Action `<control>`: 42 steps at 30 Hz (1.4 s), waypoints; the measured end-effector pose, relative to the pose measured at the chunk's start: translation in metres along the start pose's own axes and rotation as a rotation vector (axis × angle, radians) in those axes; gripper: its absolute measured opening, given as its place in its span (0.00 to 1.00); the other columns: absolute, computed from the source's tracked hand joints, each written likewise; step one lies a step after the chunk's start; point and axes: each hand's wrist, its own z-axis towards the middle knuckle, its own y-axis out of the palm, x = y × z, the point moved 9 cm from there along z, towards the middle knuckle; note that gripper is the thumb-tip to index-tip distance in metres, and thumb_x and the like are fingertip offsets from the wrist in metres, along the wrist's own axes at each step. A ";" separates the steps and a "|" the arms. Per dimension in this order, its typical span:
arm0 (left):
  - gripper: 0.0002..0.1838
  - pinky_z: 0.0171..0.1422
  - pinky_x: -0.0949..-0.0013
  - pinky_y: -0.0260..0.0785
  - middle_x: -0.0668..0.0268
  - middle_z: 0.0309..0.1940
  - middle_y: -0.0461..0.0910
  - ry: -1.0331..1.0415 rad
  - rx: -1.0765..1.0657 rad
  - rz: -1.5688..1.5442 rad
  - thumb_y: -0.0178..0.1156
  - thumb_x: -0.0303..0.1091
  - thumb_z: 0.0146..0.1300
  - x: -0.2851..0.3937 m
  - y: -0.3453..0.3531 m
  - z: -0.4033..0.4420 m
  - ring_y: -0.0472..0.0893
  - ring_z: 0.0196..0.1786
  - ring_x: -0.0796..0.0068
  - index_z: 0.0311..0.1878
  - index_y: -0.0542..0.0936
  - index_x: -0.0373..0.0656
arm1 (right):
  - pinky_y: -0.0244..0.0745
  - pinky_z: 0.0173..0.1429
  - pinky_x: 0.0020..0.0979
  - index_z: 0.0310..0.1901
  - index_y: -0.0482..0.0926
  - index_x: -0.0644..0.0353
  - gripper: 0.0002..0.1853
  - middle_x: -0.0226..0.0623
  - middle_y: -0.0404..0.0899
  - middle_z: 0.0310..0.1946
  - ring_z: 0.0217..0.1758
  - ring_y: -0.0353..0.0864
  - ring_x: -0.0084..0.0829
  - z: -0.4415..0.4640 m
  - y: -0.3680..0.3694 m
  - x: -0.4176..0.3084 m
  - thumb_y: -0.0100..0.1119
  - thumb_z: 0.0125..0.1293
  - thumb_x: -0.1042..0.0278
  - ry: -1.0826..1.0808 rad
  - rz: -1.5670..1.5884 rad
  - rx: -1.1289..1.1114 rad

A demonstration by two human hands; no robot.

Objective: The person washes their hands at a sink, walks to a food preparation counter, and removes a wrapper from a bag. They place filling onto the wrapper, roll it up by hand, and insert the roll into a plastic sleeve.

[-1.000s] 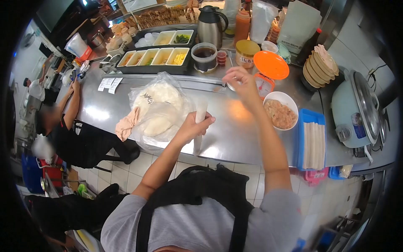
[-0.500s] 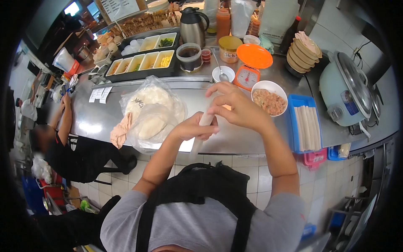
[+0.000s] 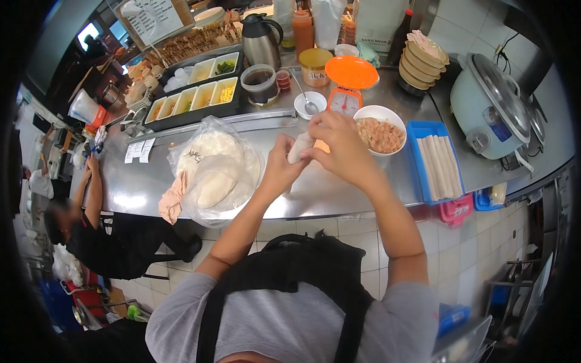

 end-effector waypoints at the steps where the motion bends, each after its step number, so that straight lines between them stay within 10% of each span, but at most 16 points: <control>1: 0.13 0.32 0.72 0.68 0.64 0.28 0.78 -0.102 -0.091 0.026 0.66 0.28 0.53 -0.004 0.007 -0.001 0.77 0.29 0.77 0.36 0.71 0.37 | 0.60 0.59 0.41 0.33 0.76 0.60 0.12 0.36 0.73 0.42 0.51 0.69 0.41 0.001 0.001 0.002 0.66 0.49 0.65 -0.013 0.004 -0.032; 16: 0.11 0.37 0.75 0.68 0.67 0.30 0.78 -0.069 -0.171 -0.319 0.63 0.21 0.51 -0.008 0.036 -0.005 0.75 0.33 0.81 0.39 0.76 0.39 | 0.64 0.55 0.39 0.39 0.82 0.50 0.16 0.36 0.74 0.49 0.54 0.71 0.40 -0.065 0.002 -0.011 0.71 0.44 0.69 -0.080 -0.148 0.510; 28: 0.13 0.37 0.73 0.69 0.64 0.32 0.79 -0.107 -0.367 -0.197 0.65 0.27 0.51 -0.005 0.041 -0.007 0.76 0.34 0.78 0.40 0.75 0.38 | 0.63 0.57 0.41 0.34 0.82 0.53 0.12 0.35 0.74 0.45 0.55 0.70 0.39 -0.020 0.007 -0.005 0.70 0.44 0.68 -0.131 0.012 -0.001; 34: 0.15 0.24 0.80 0.62 0.73 0.25 0.73 -0.249 -0.567 -0.416 0.68 0.37 0.55 0.004 0.046 -0.018 0.70 0.22 0.88 0.39 0.73 0.44 | 0.69 0.55 0.36 0.33 0.84 0.56 0.15 0.33 0.76 0.45 0.51 0.73 0.37 -0.032 -0.018 0.007 0.72 0.38 0.74 -0.002 0.298 0.310; 42: 0.11 0.22 0.79 0.56 0.74 0.25 0.70 -0.307 -0.607 -0.532 0.65 0.29 0.57 0.023 0.044 -0.019 0.67 0.20 0.87 0.35 0.71 0.44 | 0.68 0.53 0.38 0.33 0.82 0.53 0.14 0.32 0.75 0.43 0.51 0.72 0.39 -0.016 -0.011 -0.012 0.69 0.40 0.73 -0.221 0.158 0.143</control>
